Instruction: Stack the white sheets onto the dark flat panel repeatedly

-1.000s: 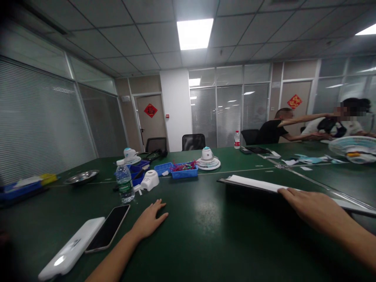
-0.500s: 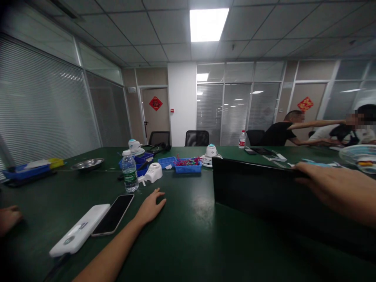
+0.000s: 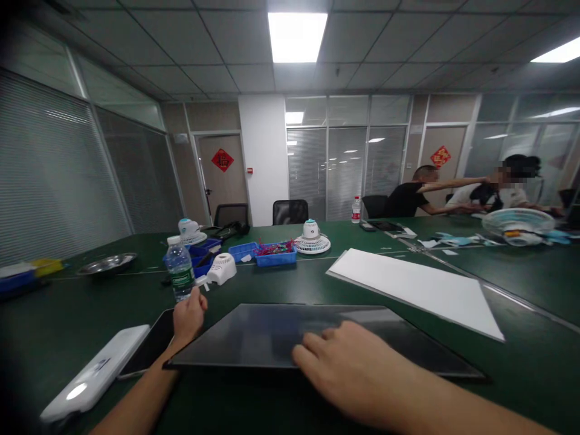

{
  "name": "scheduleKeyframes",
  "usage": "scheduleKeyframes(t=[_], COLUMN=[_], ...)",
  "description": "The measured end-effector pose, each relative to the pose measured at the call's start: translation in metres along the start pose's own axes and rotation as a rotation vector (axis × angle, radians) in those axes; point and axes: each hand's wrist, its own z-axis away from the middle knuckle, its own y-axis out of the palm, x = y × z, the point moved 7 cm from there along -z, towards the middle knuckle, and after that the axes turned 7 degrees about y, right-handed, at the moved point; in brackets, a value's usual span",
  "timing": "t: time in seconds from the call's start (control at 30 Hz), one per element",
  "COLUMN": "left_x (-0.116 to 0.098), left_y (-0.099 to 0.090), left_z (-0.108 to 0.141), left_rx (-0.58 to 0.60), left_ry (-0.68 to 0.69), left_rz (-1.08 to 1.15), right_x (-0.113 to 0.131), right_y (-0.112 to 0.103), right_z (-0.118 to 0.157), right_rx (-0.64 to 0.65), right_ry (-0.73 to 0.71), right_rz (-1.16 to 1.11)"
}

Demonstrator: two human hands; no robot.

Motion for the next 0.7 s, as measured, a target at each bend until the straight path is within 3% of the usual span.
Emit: scheduleKeyframes(t=[0.17,0.23,0.33,0.4,0.5,0.6,0.7], left_x=[0.004,0.003,-0.007,-0.014,-0.016,-0.011,-0.008], left_y=[0.016,0.023,0.041,0.053,0.065,0.07,0.071], left_z=[-0.005,-0.004,0.004,0.014,0.027,0.031,0.029], left_rx=[0.107,0.172,0.381,0.529,0.689,0.759,0.759], left_ry=[0.033,0.057,0.186,0.288,0.365,0.361,0.352], left_rz=[0.084,0.074,-0.001,-0.095,-0.285,-0.389,-0.404], right_x=[0.015,0.009,-0.017,-0.055,-0.142,-0.221,-0.282], right_y=[0.063,0.087,0.118,0.137,0.164,0.188,0.209], right_z=[-0.028,-0.035,-0.039,-0.039,-0.023,0.02,0.08], right_rx=[-0.039,-0.055,-0.039,-0.015,-0.029,-0.053,-0.034], right_ry=[-0.066,-0.1,-0.173,-0.089,0.288,0.601,0.905], right_rz=[0.066,0.023,-0.176,-0.294,-0.29,-0.222,-0.182])
